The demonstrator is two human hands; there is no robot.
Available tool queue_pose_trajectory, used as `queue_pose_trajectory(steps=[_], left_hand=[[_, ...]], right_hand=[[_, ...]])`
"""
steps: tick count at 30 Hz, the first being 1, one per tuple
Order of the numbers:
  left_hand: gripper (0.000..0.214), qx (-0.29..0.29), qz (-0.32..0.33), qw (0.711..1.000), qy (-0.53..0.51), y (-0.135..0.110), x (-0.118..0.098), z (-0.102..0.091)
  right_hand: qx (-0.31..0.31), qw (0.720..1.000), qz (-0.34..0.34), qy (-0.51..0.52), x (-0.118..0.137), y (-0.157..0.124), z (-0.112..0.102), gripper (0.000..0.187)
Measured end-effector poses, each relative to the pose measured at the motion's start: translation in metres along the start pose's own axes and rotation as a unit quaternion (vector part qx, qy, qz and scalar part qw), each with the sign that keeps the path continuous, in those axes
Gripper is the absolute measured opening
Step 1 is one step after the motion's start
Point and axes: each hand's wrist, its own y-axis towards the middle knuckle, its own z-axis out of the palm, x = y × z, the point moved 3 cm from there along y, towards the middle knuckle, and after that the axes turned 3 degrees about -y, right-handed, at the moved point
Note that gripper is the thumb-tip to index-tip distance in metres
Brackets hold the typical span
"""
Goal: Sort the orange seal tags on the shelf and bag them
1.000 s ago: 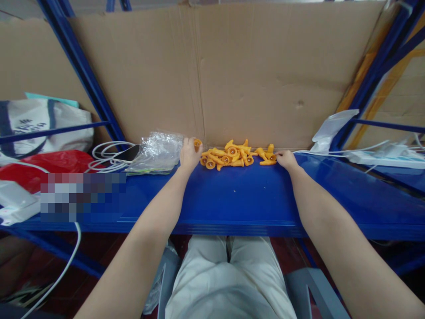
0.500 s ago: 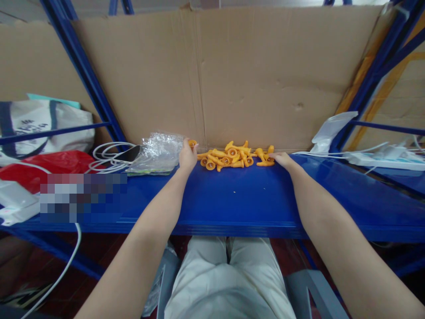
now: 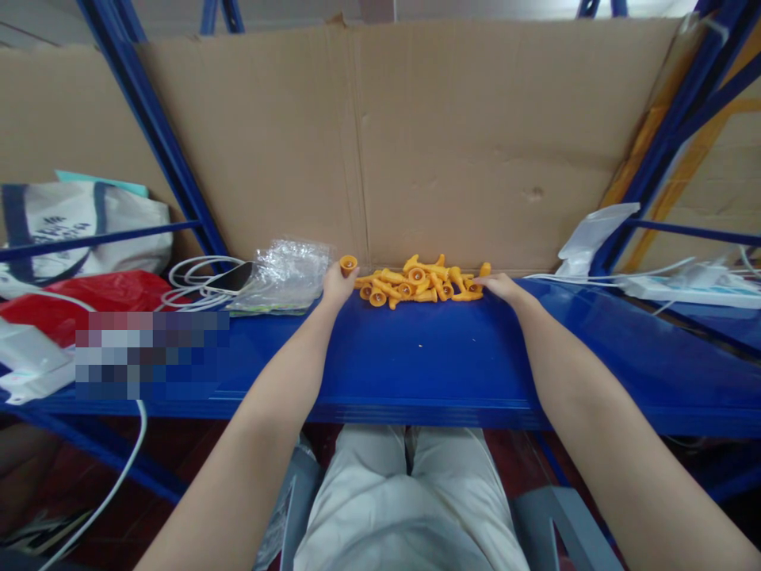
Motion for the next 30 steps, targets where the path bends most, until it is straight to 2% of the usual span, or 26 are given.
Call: queue_pose_trajectory(steps=[4,9,12,15,19,24,27,30], left_hand=[[0.027,0.017,-0.009,1.000,-0.001,0.000,0.000,0.001],[0.028,0.005,0.044,0.999,-0.024,-0.004,-0.009,-0.001],[0.031,0.004,0.085,0.996,-0.017,-0.008,-0.018,-0.004],[0.037,-0.005,0.125,0.992,0.022,-0.014,-0.031,-0.008],[0.046,-0.008,0.179,0.981,0.080,-0.026,-0.052,-0.012],[0.050,0.004,0.278,0.956,0.098,-0.042,-0.073,-0.009],[0.052,0.039,0.332,0.937,0.098,-0.050,-0.079,-0.001],[0.056,0.079,0.379,0.918,0.089,-0.055,-0.081,0.010]], right_hand=[[0.011,1.000,0.013,0.025,0.001,-0.001,0.001,0.016],[0.013,0.999,0.005,0.030,0.003,-0.003,0.002,0.016],[0.002,1.000,0.001,-0.014,0.007,-0.004,0.002,0.019],[-0.018,0.994,-0.017,-0.104,0.015,-0.006,-0.001,0.023],[-0.074,0.977,-0.092,-0.176,0.033,-0.009,-0.003,0.029],[-0.126,0.964,-0.176,-0.154,0.066,-0.015,0.004,0.034],[-0.117,0.956,-0.238,-0.125,0.093,-0.024,0.017,0.034],[-0.078,0.942,-0.312,-0.095,0.123,-0.040,0.032,0.032]])
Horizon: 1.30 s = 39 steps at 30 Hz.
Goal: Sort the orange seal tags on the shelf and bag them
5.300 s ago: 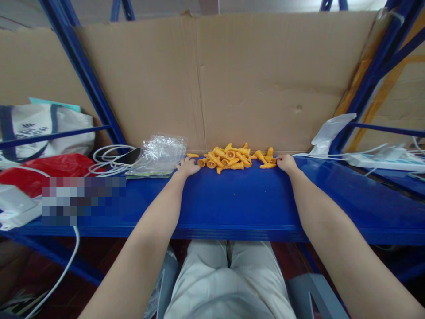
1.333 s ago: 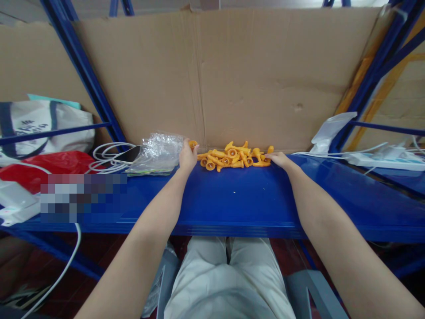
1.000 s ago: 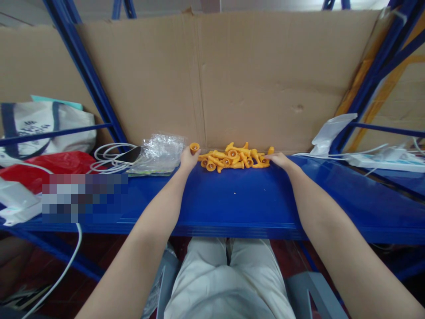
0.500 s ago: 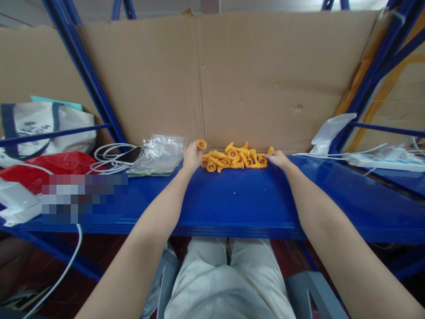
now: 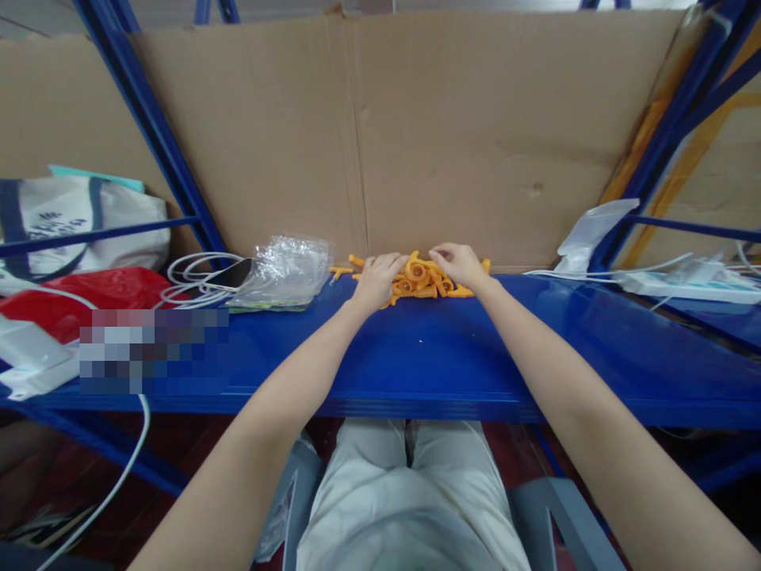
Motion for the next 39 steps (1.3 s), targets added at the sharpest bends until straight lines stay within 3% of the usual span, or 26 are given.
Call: queue_pose_trajectory(steps=[4,9,15,20,25,33,39], left_hand=[[0.060,0.006,0.066,0.997,-0.046,0.001,-0.001,0.017],[0.058,-0.014,0.111,0.991,-0.078,0.003,-0.001,0.023],[0.041,-0.012,0.041,0.999,0.005,0.003,-0.001,0.007],[0.032,-0.029,0.031,0.998,0.053,0.002,-0.002,-0.002],[0.027,0.033,0.031,0.996,0.080,0.002,-0.006,0.000],[0.027,0.100,0.005,0.990,0.096,0.002,-0.018,-0.003],[0.029,0.128,-0.041,0.987,0.085,0.004,-0.018,-0.005]], right_hand=[[0.073,0.993,-0.073,0.054,0.040,-0.004,0.008,0.036],[0.095,0.989,-0.048,0.104,0.046,-0.009,0.012,0.039],[0.136,0.972,0.018,0.189,0.036,-0.012,0.004,0.026],[0.194,0.957,0.032,0.212,0.036,-0.015,-0.006,0.038],[0.196,0.964,-0.019,0.181,0.035,-0.013,-0.006,0.047],[0.189,0.980,-0.067,0.009,0.033,-0.013,-0.006,0.019],[0.163,0.976,-0.111,-0.095,0.041,-0.016,-0.001,0.026]])
